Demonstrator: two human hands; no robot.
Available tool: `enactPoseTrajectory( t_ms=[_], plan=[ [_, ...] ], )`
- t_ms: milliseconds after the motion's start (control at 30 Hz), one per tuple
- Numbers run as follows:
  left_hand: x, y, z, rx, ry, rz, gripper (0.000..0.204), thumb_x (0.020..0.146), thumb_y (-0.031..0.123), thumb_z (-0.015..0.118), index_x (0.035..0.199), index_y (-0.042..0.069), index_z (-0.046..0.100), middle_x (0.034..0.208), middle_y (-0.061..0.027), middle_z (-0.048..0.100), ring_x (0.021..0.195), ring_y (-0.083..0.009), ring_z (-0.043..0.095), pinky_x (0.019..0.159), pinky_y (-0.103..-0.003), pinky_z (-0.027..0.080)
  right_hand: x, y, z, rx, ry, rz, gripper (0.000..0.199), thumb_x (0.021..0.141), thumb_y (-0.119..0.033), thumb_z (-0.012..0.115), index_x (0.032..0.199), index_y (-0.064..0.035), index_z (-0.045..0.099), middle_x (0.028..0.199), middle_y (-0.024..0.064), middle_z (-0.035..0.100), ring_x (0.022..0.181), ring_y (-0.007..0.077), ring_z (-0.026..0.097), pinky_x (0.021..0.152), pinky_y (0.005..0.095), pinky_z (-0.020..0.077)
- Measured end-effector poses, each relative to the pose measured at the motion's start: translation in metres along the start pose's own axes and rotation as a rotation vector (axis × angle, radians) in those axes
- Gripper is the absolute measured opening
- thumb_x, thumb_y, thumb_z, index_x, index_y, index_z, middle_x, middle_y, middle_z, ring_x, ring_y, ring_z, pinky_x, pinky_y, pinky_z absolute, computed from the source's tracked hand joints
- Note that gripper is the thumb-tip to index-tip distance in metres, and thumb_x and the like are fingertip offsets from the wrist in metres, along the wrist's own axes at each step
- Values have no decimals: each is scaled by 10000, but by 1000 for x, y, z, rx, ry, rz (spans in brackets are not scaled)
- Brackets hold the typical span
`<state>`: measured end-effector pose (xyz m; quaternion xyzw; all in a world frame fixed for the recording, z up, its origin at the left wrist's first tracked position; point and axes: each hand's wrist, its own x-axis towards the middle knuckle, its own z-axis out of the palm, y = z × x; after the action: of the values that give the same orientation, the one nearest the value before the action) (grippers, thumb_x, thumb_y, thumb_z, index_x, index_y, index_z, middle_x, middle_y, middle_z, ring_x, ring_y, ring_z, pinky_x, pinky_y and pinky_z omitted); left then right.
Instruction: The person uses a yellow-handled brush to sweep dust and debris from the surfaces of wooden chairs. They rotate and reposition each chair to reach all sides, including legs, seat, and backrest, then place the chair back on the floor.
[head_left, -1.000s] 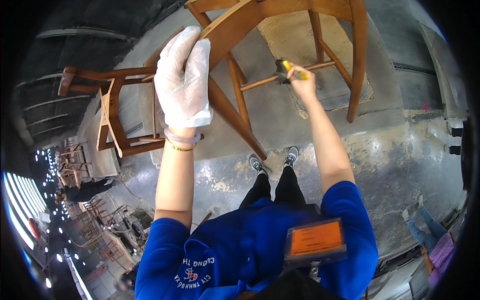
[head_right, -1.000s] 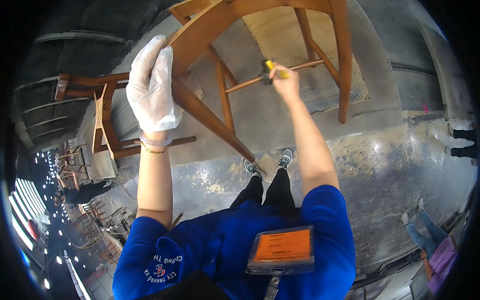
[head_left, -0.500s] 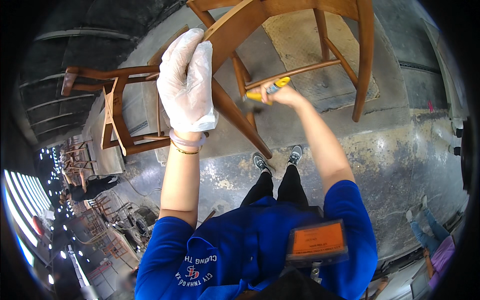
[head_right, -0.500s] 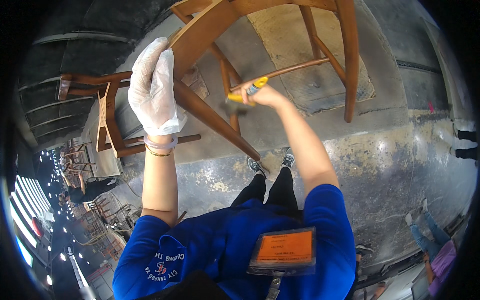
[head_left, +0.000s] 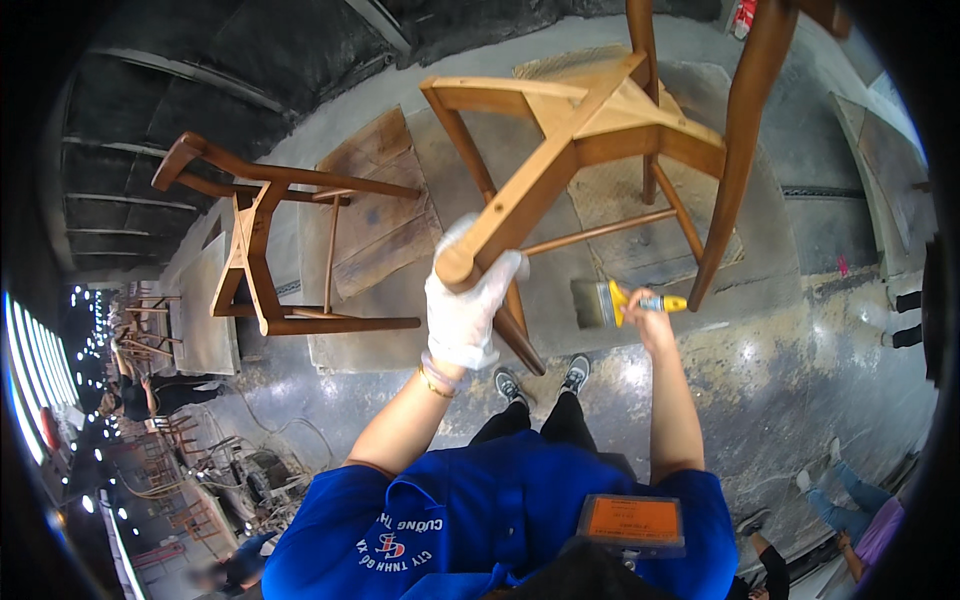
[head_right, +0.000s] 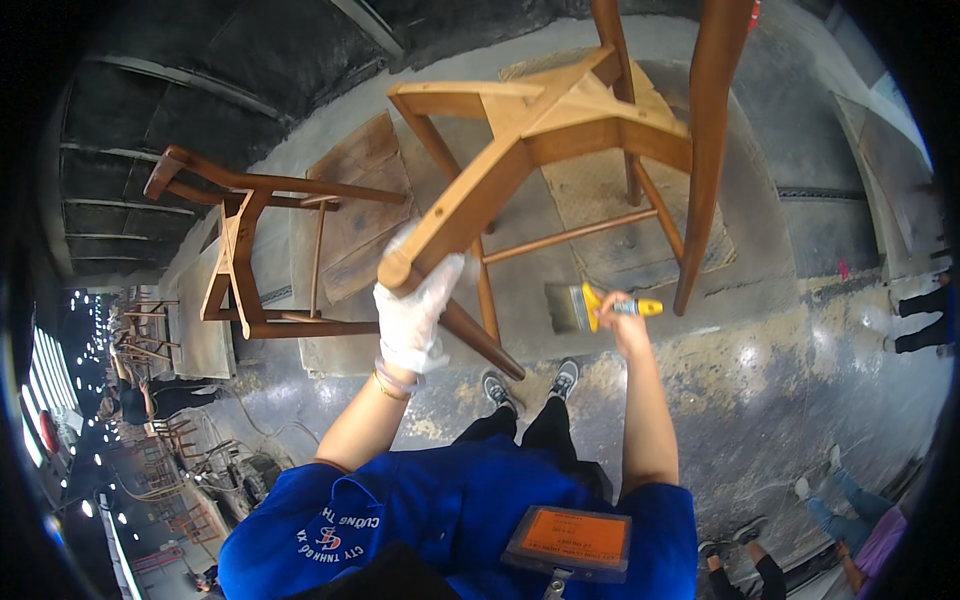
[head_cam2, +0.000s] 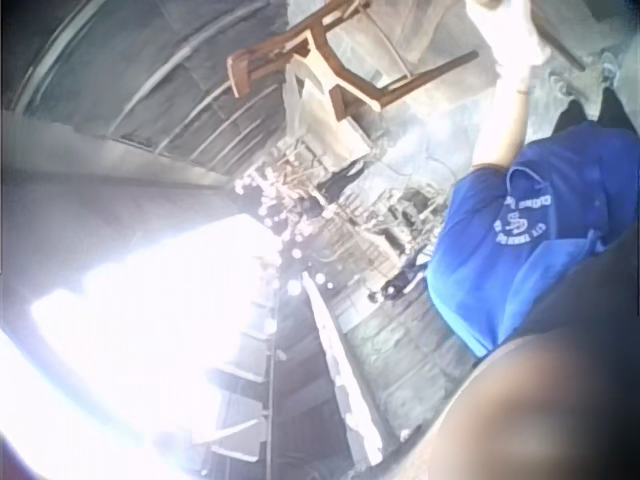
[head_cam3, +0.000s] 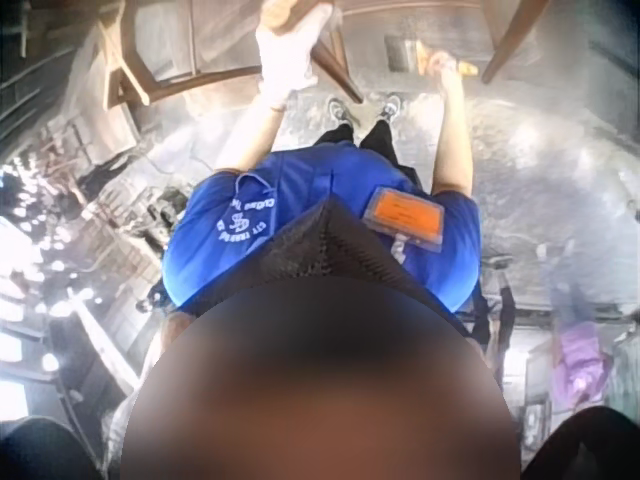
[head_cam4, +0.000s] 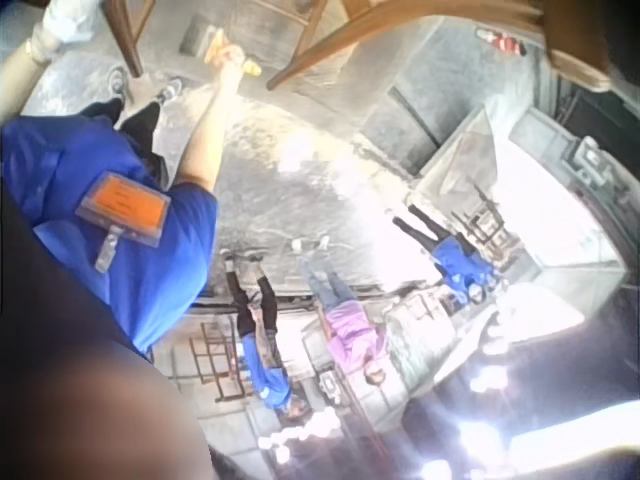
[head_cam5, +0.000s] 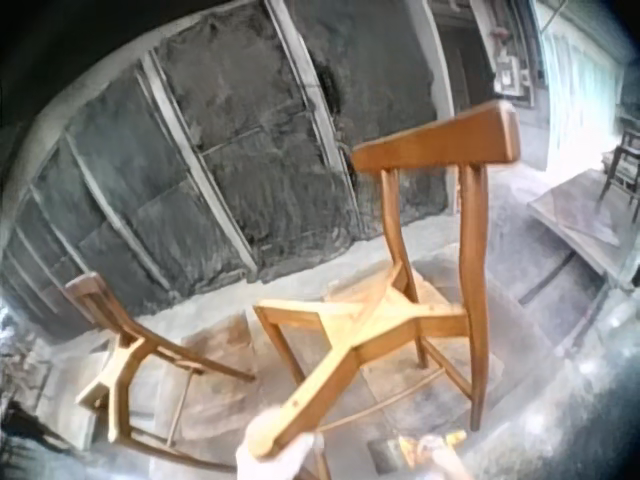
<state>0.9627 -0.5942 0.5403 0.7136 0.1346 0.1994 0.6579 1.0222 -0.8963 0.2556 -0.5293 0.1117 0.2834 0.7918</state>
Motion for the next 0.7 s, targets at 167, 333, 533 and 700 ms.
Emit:
enactPoseTrajectory(
  t_ms=[167, 333, 533, 700],
  plan=[
    [-16, 1, 0, -153, 22, -240, 491, 872, 8, 803, 1311, -18, 585, 892, -64, 706, 663, -124, 656, 593, -284, 548, -73, 36, -56, 32, 179, 77, 248, 828, 134, 672, 829, -95, 576, 1286, 176, 675, 1028, 260, 697, 812, 343, 564],
    [71, -20, -43, -195, -159, -103, 421, 846, 22, 828, 1219, -5, 636, 881, -48, 698, 646, -118, 638, 597, -279, 534, -126, 58, -106, 86, 318, 123, 269, 839, 121, 673, 847, -130, 575, 1181, 120, 699, 938, 234, 704, 763, 354, 566],
    [138, -40, -72, 21, -222, 47, 408, 819, 176, 914, 1122, 19, 691, 947, -44, 728, 860, -128, 668, 779, -315, 559, -151, 63, -154, -254, 606, 208, 287, 843, 96, 675, 903, -176, 604, 950, 4, 649, 831, 165, 661, 695, 313, 528],
    [154, -50, -99, 533, -143, 106, 526, 791, 383, 927, 1102, 14, 718, 1010, -143, 767, 909, -238, 709, 866, -379, 555, -147, 62, -164, -112, 431, 209, 299, 809, 96, 679, 908, -177, 607, 873, -9, 626, 765, 163, 632, 584, 308, 488]
  ],
)
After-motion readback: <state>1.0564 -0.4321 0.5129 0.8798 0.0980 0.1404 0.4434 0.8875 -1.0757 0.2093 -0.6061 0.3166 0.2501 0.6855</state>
